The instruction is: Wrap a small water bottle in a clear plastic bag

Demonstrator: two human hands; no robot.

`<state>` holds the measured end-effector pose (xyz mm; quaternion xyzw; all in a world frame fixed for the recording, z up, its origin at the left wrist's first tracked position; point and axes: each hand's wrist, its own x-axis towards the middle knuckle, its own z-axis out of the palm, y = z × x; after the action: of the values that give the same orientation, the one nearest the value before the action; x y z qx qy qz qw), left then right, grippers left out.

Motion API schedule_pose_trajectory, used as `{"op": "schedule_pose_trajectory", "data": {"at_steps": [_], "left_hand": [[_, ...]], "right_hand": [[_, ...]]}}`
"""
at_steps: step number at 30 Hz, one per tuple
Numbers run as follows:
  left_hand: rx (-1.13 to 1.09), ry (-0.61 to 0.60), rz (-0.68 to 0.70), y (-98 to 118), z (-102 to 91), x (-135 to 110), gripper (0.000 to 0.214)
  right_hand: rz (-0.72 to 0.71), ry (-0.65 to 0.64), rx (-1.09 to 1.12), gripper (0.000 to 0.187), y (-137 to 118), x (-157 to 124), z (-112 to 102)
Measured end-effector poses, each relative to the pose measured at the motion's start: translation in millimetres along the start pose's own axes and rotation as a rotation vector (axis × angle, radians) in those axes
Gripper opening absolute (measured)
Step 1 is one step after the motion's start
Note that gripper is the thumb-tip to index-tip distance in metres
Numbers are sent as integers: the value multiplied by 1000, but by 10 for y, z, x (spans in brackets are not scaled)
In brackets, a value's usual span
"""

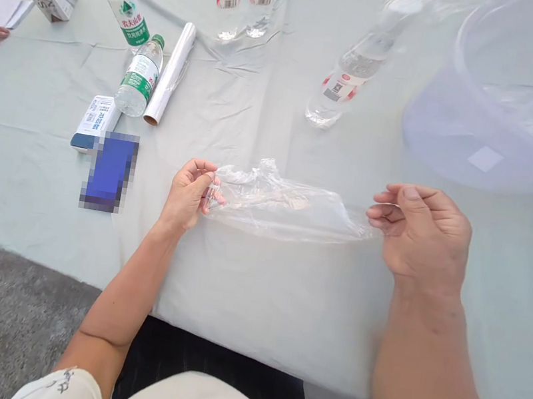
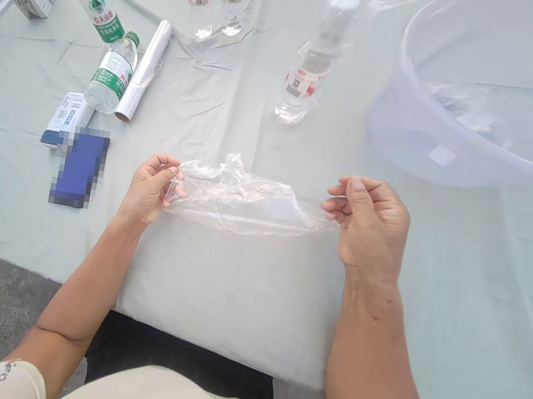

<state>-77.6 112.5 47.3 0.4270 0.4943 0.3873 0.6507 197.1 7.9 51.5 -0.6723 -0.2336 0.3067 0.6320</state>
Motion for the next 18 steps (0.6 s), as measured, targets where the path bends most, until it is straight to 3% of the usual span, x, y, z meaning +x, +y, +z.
{"op": "schedule_pose_trajectory", "data": {"at_steps": [3, 7, 11, 13, 15, 18], "left_hand": [[0, -73, 73, 15, 26, -43, 18], [42, -201, 311, 93, 71, -165, 19], [100, -314, 476, 255, 138, -363, 14], [100, -320, 524, 334, 145, -450, 13], [86, -275, 534, 382, 108, -507, 15], [107, -146, 449, 374, -31, -541, 19]], "right_hand": [[26, -119, -148, 25, -19, -13, 37], [7, -296, -270, 38, -32, -38, 195], [127, -699, -76, 73, -19, -43, 386], [243, -865, 47, 81, -36, -85, 459], [339, -882, 110, 71, -84, -159, 496], [346, -709, 132, 42, -192, -276, 490]]}}
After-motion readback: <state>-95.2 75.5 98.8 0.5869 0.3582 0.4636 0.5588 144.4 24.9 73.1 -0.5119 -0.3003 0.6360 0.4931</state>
